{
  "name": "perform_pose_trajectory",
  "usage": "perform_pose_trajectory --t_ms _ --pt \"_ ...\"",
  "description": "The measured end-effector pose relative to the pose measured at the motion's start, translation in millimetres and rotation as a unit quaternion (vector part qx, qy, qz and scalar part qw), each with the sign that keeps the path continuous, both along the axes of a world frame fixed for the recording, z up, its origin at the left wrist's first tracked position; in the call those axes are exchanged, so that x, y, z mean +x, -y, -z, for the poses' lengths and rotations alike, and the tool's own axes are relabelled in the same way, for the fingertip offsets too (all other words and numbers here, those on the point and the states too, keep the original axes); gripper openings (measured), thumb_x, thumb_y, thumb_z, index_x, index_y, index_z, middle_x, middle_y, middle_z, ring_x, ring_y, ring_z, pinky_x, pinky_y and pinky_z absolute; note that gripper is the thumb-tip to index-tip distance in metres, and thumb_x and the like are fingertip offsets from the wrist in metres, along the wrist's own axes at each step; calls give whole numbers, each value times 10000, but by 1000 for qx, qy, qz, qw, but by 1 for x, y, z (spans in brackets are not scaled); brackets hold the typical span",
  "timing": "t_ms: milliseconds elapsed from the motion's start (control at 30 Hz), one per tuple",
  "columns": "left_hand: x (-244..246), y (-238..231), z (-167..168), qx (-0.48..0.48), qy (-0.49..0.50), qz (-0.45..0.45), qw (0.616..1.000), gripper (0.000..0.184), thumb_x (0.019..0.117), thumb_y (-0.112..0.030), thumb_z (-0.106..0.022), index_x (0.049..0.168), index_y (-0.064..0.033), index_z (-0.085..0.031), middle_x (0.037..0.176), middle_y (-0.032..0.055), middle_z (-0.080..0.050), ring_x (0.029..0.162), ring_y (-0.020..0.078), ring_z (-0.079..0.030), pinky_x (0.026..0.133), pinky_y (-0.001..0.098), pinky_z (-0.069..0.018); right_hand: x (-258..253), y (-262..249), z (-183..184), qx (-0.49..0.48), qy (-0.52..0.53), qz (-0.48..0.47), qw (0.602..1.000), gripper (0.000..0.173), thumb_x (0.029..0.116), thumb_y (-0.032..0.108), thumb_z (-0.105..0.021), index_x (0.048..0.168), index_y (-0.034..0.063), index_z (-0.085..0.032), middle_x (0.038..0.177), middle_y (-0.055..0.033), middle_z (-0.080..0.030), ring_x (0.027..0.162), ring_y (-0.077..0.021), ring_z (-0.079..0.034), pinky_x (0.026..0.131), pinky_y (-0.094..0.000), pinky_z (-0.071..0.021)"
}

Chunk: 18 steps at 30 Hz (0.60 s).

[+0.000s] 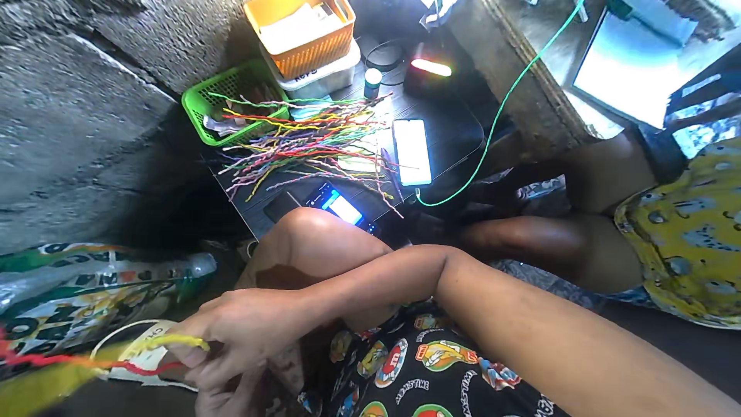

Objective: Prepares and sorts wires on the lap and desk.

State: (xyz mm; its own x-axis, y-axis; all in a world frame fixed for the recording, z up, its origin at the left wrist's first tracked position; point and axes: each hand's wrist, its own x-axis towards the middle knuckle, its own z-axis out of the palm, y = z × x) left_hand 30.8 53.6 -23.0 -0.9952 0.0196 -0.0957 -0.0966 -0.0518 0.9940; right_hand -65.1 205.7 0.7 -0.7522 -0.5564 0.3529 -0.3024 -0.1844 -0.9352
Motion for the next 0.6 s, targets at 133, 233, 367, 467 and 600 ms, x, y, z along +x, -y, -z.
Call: perform_pose_trajectory --t_ms 133,233,367,467,600 --pt "1 3 3 11 7 22 1000 253 826 -299 -824 1053 -321 -714 991 -161 -757 909 -28 -696 821 177 -576 0 -3 -2 2 10 -12 1000 212 840 -28 -702 1032 -115 -679 854 -188 -667 792 -221 -627 718 -331 -494" --pt "1 10 11 60 -16 69 996 218 940 -471 -657 1119 -365 -722 1058 -166 -741 997 -28 -673 906 205 -551 1 -5 -5 5 26 -21 999 193 861 -23 -694 1031 -112 -677 874 -189 -671 803 -201 -627 721 -307 -492" --pt "1 9 3 110 -21 64 992 187 964 -394 -636 1068 -315 -769 1007 -147 -757 955 -39 -684 891 173 -548 1 -2 -4 14 24 -44 999 214 877 -5 -705 1061 -112 -677 898 -198 -681 823 -218 -644 743 -320 -507" --pt "0 11 4 70 -33 48 996 153 929 -368 -697 1048 -323 -782 1005 -157 -759 950 -53 -681 880 159 -545 2 -2 -4 16 24 -44 999 223 875 -1 -708 1069 -109 -679 898 -196 -677 831 -218 -640 752 -319 -504" --pt "-1 10 3 17 -31 18 999 142 893 -345 -751 1031 -319 -772 994 -148 -758 938 -28 -690 875 188 -562 2 0 -1 0 4 -6 1000 190 850 -11 -722 1007 -114 -693 872 -201 -684 823 -227 -648 744 -326 -503"
